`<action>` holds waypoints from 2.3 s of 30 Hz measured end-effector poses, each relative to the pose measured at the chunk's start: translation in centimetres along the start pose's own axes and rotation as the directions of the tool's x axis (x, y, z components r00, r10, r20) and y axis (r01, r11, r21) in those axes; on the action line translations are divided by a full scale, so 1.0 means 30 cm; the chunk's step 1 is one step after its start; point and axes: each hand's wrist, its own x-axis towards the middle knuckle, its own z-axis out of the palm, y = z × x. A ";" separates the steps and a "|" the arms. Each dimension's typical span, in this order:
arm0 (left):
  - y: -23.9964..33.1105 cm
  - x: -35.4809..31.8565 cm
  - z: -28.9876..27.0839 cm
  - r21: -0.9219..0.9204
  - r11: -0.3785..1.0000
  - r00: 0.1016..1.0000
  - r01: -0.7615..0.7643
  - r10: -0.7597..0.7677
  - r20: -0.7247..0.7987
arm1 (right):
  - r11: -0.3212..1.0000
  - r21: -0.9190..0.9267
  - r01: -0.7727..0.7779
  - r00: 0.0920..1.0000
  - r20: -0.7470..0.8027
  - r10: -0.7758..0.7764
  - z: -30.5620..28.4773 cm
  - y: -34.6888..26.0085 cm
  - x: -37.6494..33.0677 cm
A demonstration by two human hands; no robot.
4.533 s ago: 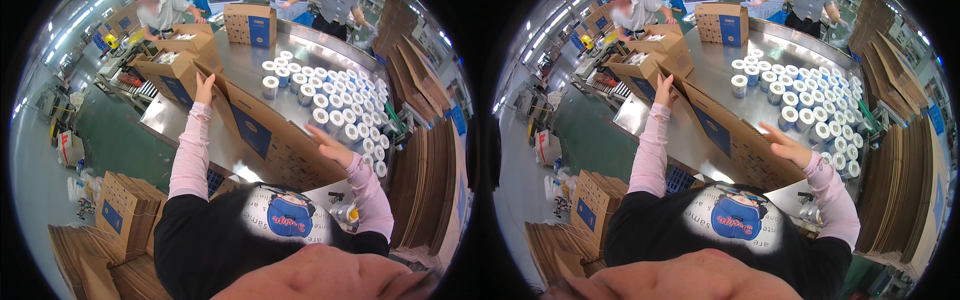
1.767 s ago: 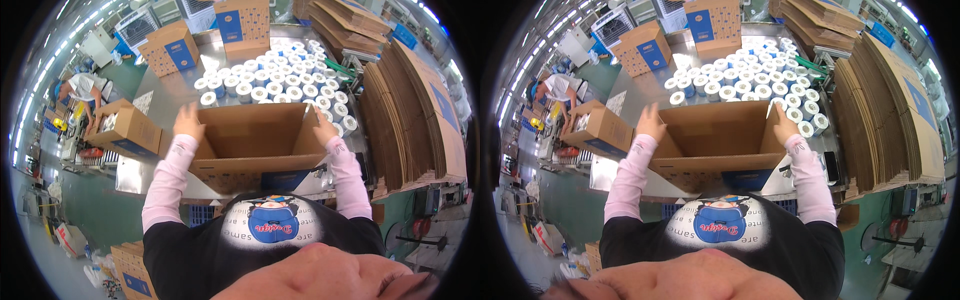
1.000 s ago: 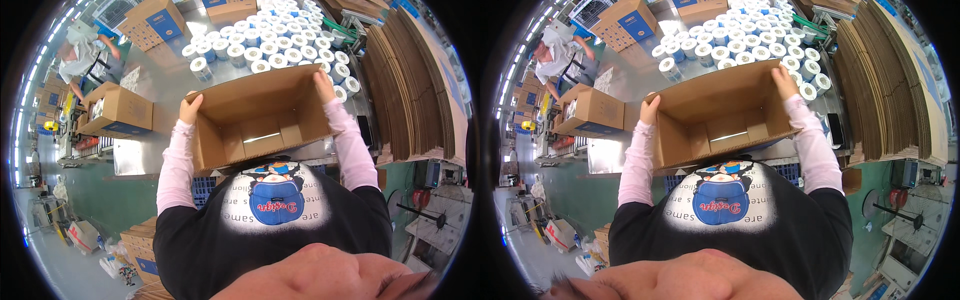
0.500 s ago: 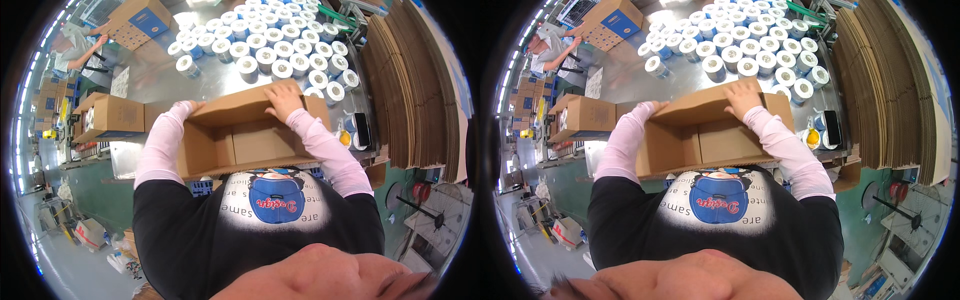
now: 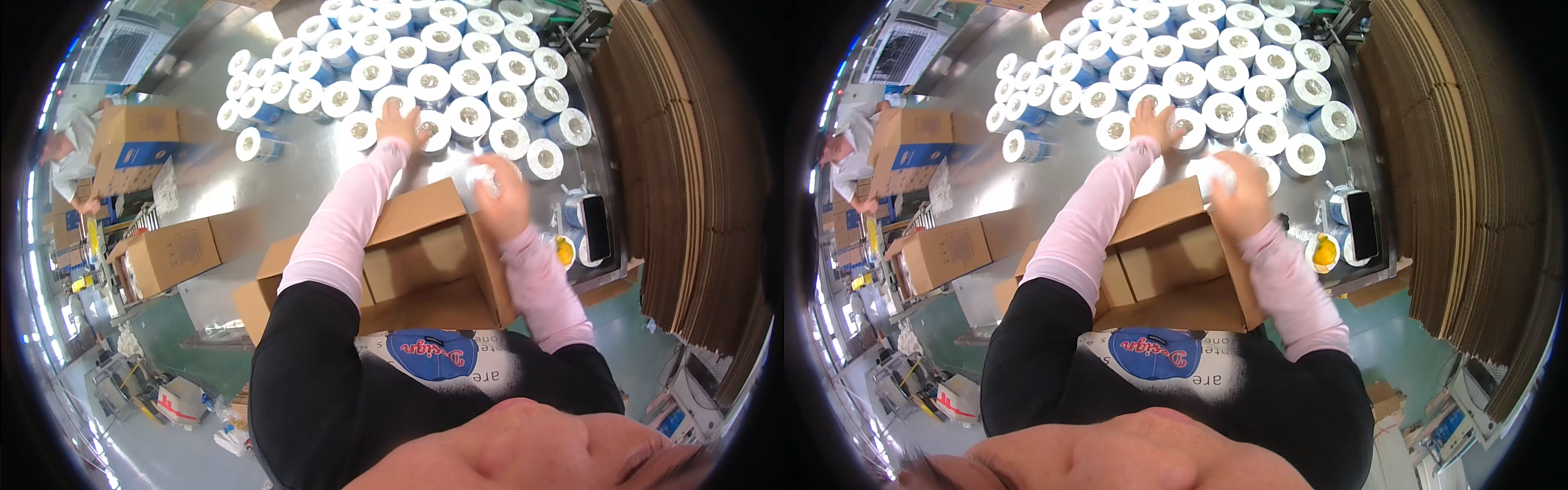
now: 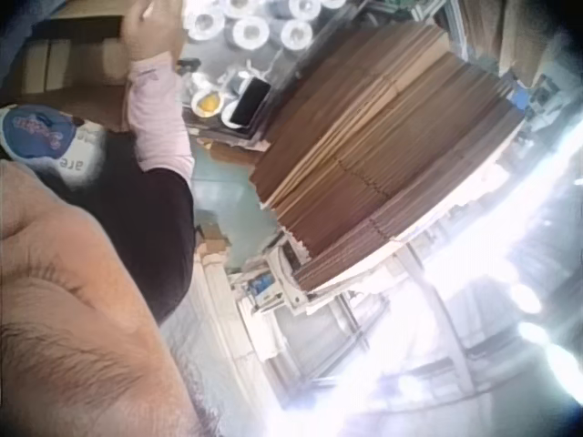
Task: The person places rolls of blue and white tape into cardboard boxes by hand, repeating the process for multiple boxes on a metal table.
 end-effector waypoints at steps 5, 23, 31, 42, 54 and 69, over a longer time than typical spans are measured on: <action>0.073 0.136 -0.106 0.238 0.971 0.956 0.008 -0.077 0.283 | 0.777 -0.628 0.038 0.876 0.395 0.276 -0.087 0.477 0.110; -0.234 -0.345 -0.546 -0.965 -0.254 0.979 -0.064 0.174 -0.110 | 0.741 -0.513 -0.433 0.786 0.188 0.589 -0.109 0.723 0.099; -0.247 -0.954 -0.674 -0.710 0.591 0.896 -0.383 0.423 -0.132 | 0.858 0.513 0.027 0.956 0.237 -0.172 -0.308 0.212 0.192; -0.030 -0.935 -0.102 -0.002 0.812 0.811 -0.584 0.583 0.043 | 0.585 -0.363 0.725 0.413 0.909 0.052 0.122 -0.097 -0.295; 0.002 -0.679 -0.542 -0.826 0.564 0.840 0.018 0.439 0.318 | 0.845 -0.380 0.376 0.857 0.490 -0.161 0.024 -0.129 -0.067; -0.410 -0.087 -0.160 0.218 0.973 0.981 -0.075 0.033 0.191 | 0.419 -0.881 -0.218 0.695 0.162 0.701 0.239 0.484 0.221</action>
